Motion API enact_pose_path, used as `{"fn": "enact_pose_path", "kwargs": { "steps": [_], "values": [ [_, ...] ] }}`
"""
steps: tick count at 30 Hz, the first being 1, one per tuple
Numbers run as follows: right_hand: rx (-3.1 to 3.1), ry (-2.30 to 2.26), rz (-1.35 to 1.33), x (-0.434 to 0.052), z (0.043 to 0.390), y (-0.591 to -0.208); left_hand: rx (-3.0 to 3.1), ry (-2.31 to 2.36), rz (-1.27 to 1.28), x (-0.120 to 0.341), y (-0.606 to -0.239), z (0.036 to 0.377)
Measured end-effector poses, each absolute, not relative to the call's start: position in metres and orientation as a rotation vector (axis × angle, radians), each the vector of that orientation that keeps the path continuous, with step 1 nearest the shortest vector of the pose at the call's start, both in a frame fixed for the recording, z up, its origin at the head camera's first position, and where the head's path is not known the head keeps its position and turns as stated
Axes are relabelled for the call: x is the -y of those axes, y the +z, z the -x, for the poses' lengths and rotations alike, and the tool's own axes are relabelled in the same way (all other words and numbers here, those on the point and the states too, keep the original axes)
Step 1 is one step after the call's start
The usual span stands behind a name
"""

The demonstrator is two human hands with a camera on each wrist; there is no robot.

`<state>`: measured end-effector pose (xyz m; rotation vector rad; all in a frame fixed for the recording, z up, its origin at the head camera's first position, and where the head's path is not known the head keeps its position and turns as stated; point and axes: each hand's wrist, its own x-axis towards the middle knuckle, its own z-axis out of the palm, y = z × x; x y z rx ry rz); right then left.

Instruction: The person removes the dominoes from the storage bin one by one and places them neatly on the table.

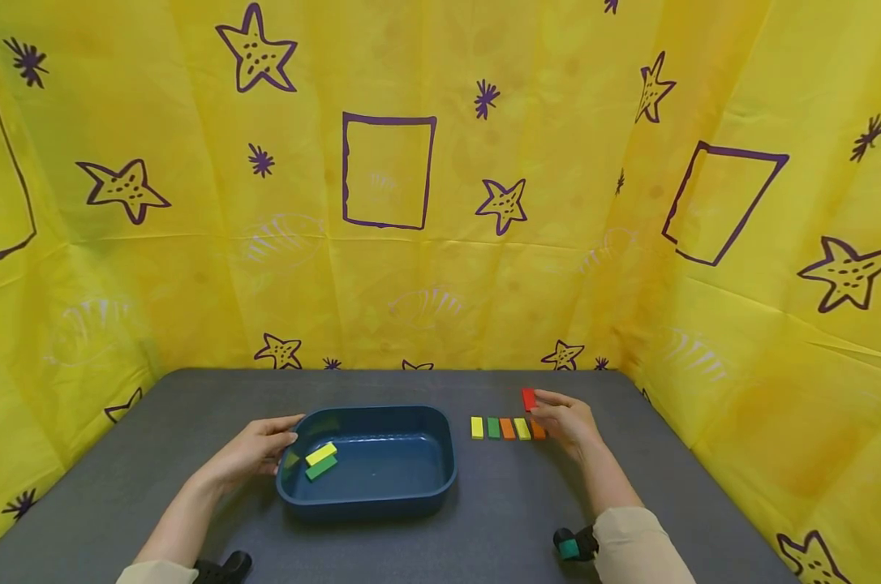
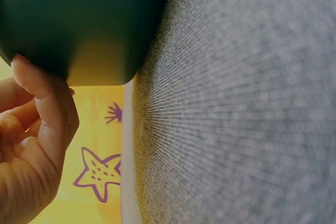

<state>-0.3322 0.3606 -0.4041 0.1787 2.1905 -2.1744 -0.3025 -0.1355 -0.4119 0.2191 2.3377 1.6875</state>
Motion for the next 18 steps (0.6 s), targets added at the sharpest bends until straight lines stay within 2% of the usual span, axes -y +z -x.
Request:
{"fn": "enact_pose_path", "kwargs": {
  "steps": [18],
  "values": [
    [-2.053, -2.405, -0.409, -0.422, 0.319, -0.415, -2.342, 1.68, -0.255, 0.137, -0.412, 0.303]
  ]
}}
